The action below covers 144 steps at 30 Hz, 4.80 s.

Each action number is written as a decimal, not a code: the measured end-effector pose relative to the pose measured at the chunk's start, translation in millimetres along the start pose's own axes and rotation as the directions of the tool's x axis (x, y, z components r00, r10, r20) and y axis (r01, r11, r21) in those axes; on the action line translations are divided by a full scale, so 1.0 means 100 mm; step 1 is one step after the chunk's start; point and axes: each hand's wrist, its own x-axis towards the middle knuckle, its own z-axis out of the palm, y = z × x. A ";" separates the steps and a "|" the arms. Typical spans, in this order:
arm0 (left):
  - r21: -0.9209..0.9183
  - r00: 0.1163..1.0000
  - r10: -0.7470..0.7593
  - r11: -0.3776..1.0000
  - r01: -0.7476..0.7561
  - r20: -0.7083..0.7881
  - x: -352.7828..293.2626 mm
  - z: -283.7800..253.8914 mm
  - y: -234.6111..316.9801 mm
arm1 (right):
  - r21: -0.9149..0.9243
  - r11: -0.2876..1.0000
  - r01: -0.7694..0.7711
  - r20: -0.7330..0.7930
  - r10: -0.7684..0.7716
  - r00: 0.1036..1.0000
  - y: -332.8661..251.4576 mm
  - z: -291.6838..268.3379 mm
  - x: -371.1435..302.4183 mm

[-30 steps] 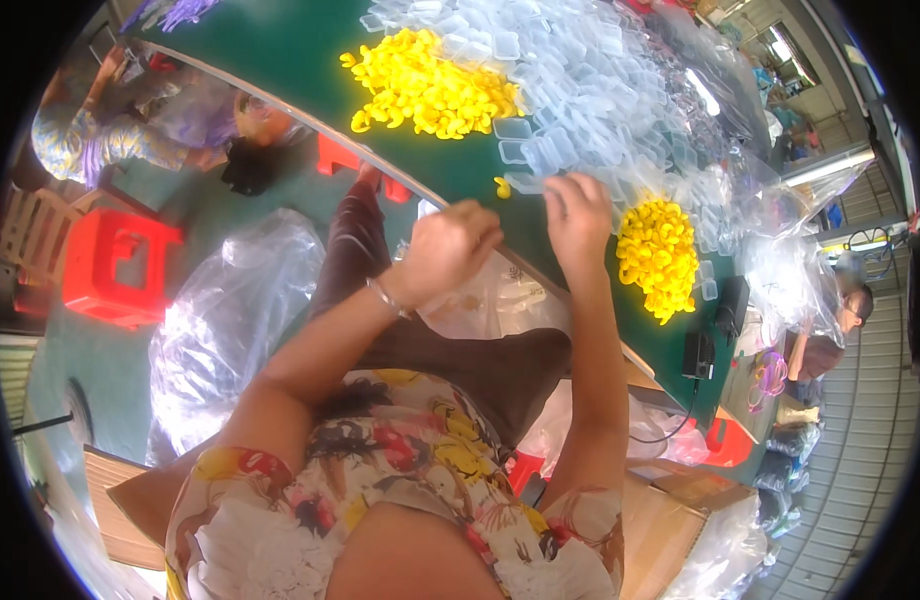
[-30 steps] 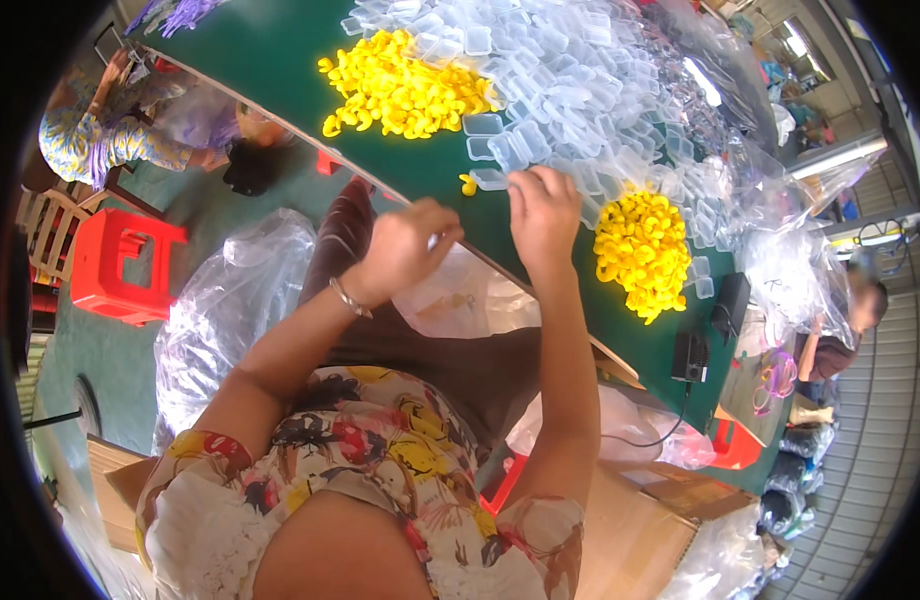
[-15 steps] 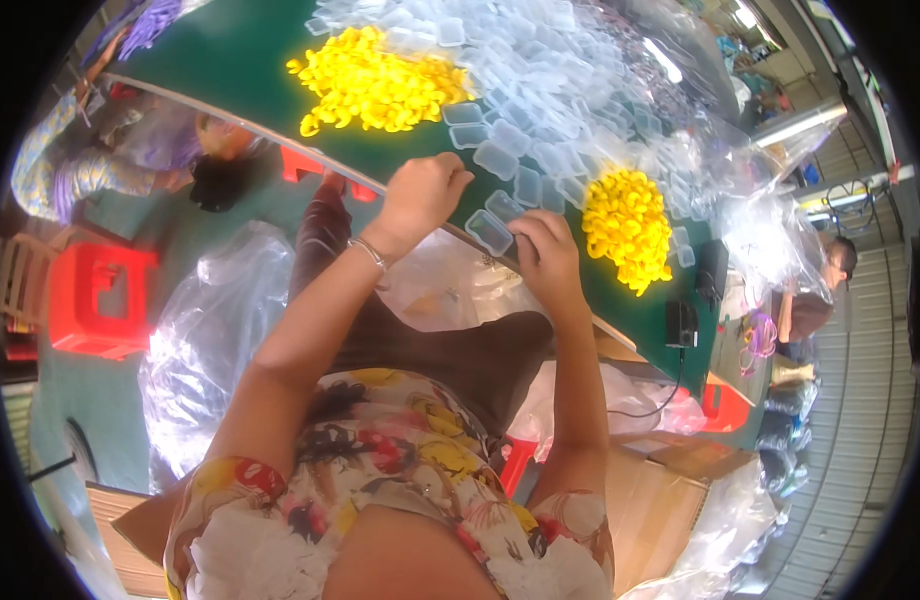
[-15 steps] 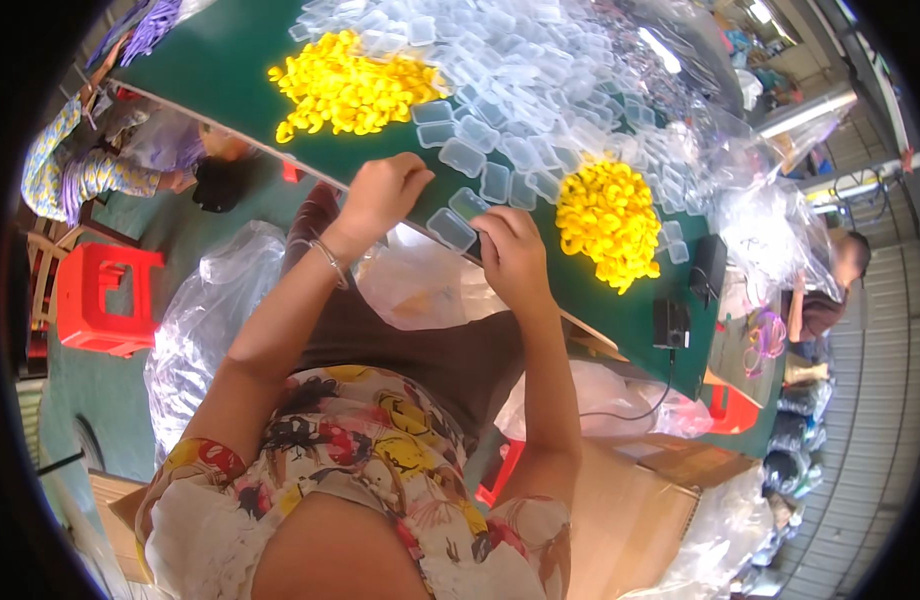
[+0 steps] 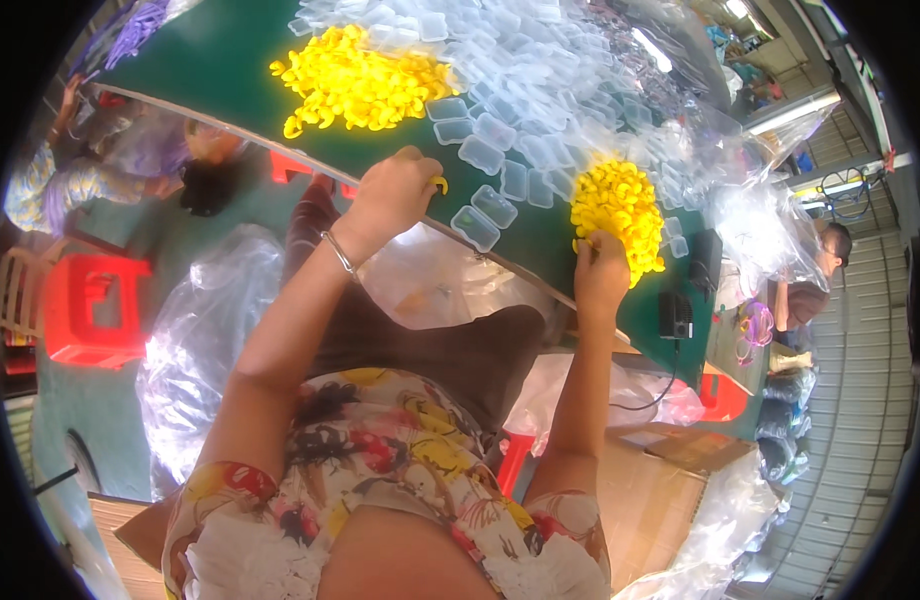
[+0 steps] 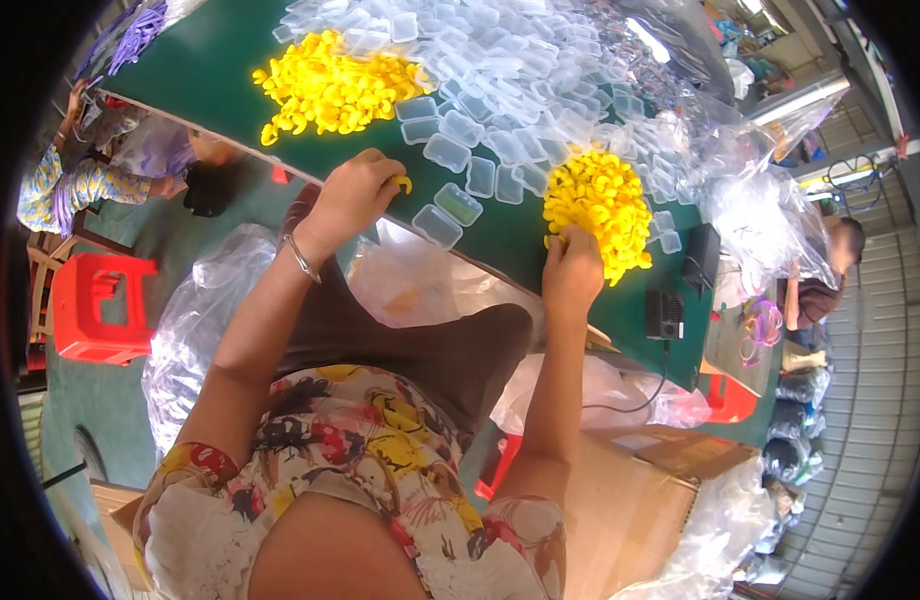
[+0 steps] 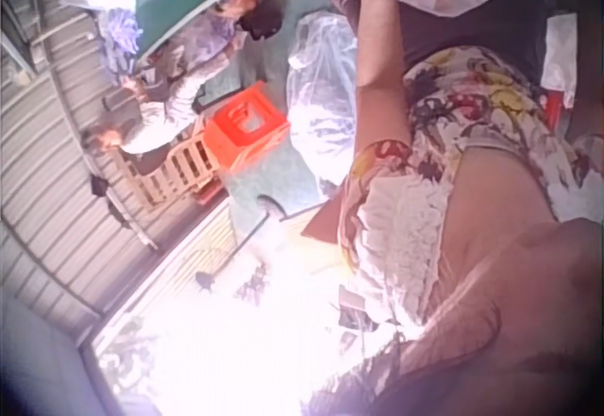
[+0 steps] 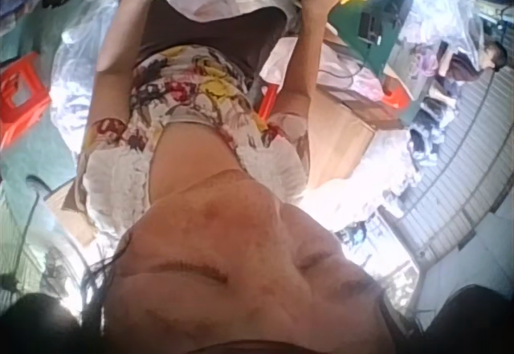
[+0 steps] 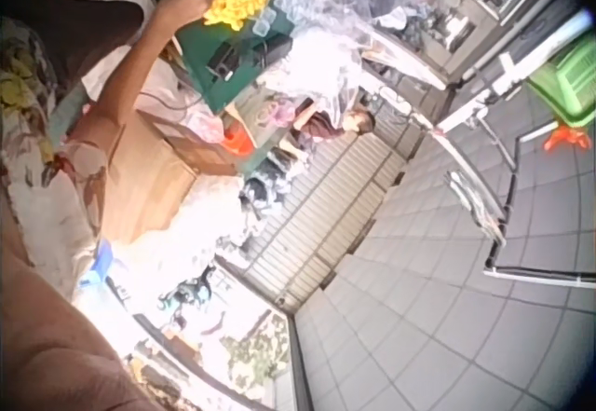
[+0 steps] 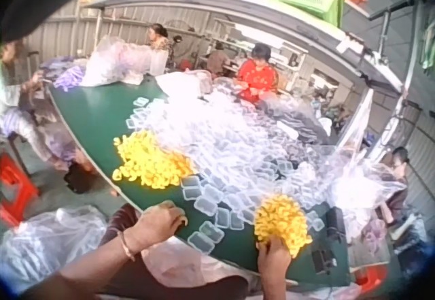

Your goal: Packaging small yellow plastic components into clear individual containers at a factory workbench.

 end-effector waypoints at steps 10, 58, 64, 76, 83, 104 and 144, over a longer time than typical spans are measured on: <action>-0.428 0.998 -0.020 0.904 -0.006 -0.057 -0.17 0.20 0.32 | 0.688 0.716 0.120 -0.095 -0.076 0.993 -0.96 0.19 -0.11; -0.144 0.949 0.298 0.948 -0.282 0.106 -0.14 0.14 0.29 | 0.634 0.751 0.183 0.125 -0.333 0.934 -0.75 0.06 -0.05; -0.242 0.949 0.311 0.926 -0.290 0.051 -0.12 0.17 0.28 | 0.569 0.778 0.267 0.057 -0.361 0.931 -0.70 0.14 -0.08; -0.380 0.958 0.287 0.884 -0.272 -0.019 -0.37 0.08 0.32 | 0.777 0.625 0.079 0.224 -0.390 0.893 -0.66 0.09 0.14; -0.137 0.933 0.174 0.981 -0.137 0.316 -0.77 0.28 0.31 | -0.016 0.942 0.335 0.041 -0.334 0.942 -0.52 0.49 0.33; 0.436 0.992 -0.029 0.896 0.078 -0.119 0.56 0.02 -0.35 | 0.248 0.903 0.351 0.006 -0.363 0.932 -0.78 0.18 0.02; -0.587 0.932 0.131 0.803 0.100 0.339 0.21 0.43 0.38 | 0.402 0.875 0.270 -0.024 -0.285 0.958 -0.33 0.14 0.30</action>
